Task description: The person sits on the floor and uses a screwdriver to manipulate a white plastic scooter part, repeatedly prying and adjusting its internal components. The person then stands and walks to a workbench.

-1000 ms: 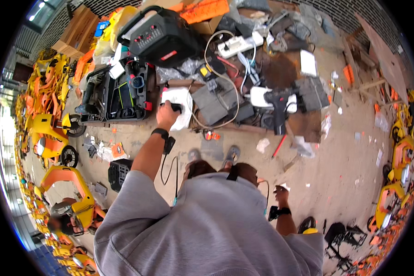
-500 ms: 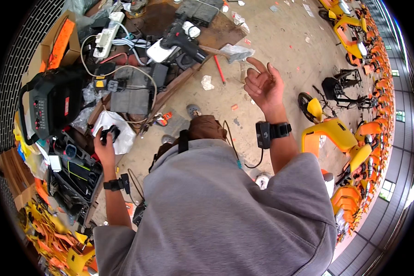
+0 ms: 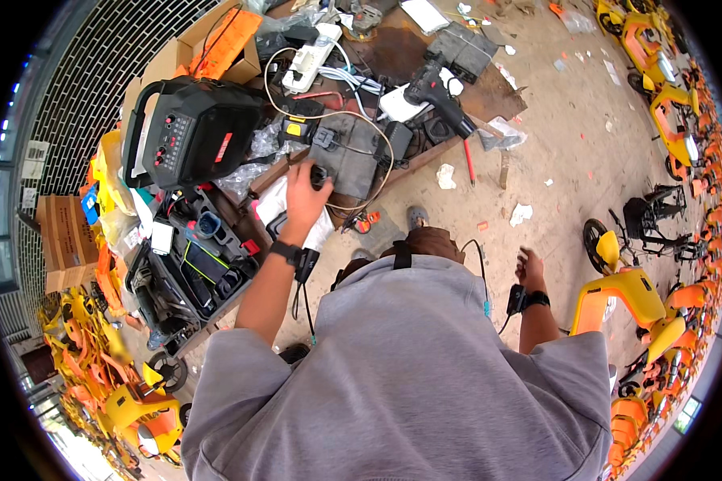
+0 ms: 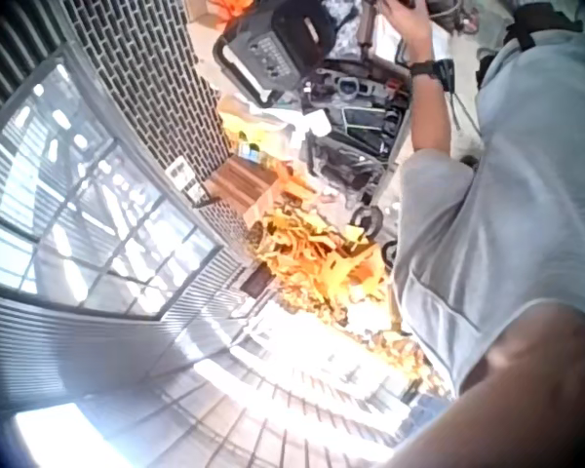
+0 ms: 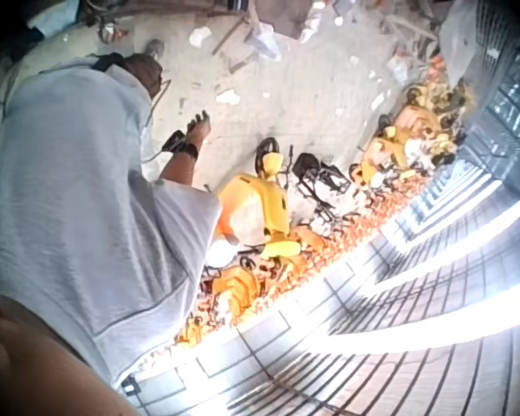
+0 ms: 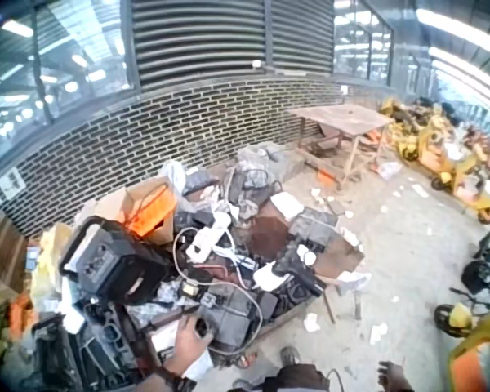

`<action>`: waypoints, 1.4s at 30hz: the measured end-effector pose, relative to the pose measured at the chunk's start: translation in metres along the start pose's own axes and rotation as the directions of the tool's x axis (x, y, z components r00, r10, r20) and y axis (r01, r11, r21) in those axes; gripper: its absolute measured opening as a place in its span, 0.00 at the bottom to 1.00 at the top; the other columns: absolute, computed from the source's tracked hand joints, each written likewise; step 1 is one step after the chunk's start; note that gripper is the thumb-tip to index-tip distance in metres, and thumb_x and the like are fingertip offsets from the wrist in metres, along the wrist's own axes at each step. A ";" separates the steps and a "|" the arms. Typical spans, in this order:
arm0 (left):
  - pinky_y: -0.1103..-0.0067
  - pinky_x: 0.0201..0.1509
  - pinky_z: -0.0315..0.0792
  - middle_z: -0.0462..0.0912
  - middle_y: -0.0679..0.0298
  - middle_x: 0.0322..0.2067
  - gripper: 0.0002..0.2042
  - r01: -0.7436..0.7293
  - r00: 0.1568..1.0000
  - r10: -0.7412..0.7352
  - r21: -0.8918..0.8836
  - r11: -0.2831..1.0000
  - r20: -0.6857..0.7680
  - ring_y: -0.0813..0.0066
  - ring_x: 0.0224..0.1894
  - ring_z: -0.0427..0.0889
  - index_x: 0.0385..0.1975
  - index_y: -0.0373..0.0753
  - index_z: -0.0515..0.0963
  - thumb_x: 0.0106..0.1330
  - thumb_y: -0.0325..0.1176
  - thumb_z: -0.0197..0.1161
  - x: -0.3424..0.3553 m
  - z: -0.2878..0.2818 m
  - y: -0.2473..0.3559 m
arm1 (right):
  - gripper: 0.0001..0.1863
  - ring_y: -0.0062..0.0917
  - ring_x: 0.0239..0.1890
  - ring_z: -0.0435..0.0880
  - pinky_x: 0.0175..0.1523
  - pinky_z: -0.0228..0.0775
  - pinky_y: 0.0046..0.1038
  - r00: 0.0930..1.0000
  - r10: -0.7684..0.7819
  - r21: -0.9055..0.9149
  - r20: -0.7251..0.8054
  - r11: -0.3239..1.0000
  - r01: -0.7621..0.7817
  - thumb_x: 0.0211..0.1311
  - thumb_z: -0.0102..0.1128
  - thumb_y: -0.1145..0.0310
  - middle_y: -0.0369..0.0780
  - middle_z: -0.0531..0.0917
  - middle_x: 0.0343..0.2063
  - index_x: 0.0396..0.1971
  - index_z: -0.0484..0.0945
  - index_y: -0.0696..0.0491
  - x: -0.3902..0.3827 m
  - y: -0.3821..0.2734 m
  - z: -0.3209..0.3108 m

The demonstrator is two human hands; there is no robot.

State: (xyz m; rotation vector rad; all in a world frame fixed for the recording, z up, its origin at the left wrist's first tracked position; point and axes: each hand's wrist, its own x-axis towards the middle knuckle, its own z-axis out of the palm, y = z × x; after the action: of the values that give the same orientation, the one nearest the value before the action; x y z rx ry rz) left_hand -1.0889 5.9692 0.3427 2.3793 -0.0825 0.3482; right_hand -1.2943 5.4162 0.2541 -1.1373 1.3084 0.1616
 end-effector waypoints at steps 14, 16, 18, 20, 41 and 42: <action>0.66 0.59 0.67 0.68 0.47 0.52 0.32 0.128 0.991 -0.129 -0.040 0.991 -0.035 0.47 0.56 0.69 0.57 0.35 0.67 0.53 0.38 0.71 -0.015 -0.001 0.009 | 0.15 0.21 0.14 0.67 0.17 0.59 0.27 0.991 0.049 -0.325 -0.126 0.942 -0.088 0.61 0.55 0.63 0.38 0.79 0.23 0.46 0.76 0.53 0.031 0.006 -0.024; 0.65 0.55 0.69 0.73 0.48 0.46 0.22 0.127 0.983 -0.131 -0.036 0.991 -0.128 0.47 0.50 0.73 0.51 0.33 0.71 0.58 0.33 0.66 -0.034 -0.012 -0.006 | 0.15 0.20 0.15 0.69 0.16 0.60 0.25 0.997 -0.023 -0.450 -0.072 0.893 -0.012 0.62 0.55 0.63 0.39 0.81 0.27 0.47 0.76 0.52 0.031 -0.029 -0.006; 0.65 0.51 0.70 0.74 0.49 0.42 0.18 0.063 0.985 -0.047 0.089 0.994 -0.166 0.49 0.46 0.74 0.47 0.32 0.73 0.53 0.21 0.57 -0.058 -0.028 -0.025 | 0.15 0.19 0.14 0.67 0.16 0.56 0.24 0.994 -0.105 -0.524 -0.009 0.848 0.085 0.62 0.55 0.63 0.39 0.80 0.26 0.47 0.76 0.52 0.031 -0.052 0.016; 0.64 0.54 0.65 0.75 0.53 0.45 0.24 0.124 0.991 -0.108 0.265 0.956 -0.076 0.54 0.51 0.72 0.50 0.35 0.73 0.47 0.22 0.60 -0.073 -0.037 -0.029 | 0.16 0.18 0.13 0.66 0.16 0.55 0.23 0.987 -0.154 -0.585 0.041 0.797 0.149 0.63 0.55 0.63 0.38 0.80 0.25 0.48 0.76 0.52 0.036 -0.061 0.025; 0.68 0.56 0.71 0.76 0.52 0.51 0.33 -0.169 0.680 0.461 -0.490 0.855 0.570 0.53 0.52 0.76 0.58 0.38 0.69 0.47 0.30 0.70 -0.037 -0.053 0.138 | 0.41 0.24 0.35 0.82 0.45 0.75 0.26 0.190 -0.203 -0.127 0.961 0.291 0.948 0.45 0.75 0.66 0.42 0.80 0.49 0.62 0.67 0.51 -0.257 -0.087 0.223; 0.68 0.56 0.71 0.75 0.52 0.51 0.34 -0.196 0.699 0.509 -0.551 0.811 0.502 0.53 0.52 0.76 0.59 0.38 0.68 0.47 0.31 0.71 -0.043 -0.046 0.142 | 0.39 0.27 0.41 0.84 0.50 0.75 0.28 0.117 -0.291 -0.047 0.950 0.236 0.971 0.42 0.76 0.68 0.43 0.81 0.47 0.59 0.70 0.54 -0.249 -0.070 0.228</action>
State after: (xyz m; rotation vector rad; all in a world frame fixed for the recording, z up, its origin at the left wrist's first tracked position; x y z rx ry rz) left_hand -1.1628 5.8933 0.4568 1.8785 -0.8773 -0.2998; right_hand -1.1767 5.6675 0.4588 -1.9536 -0.4570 0.4132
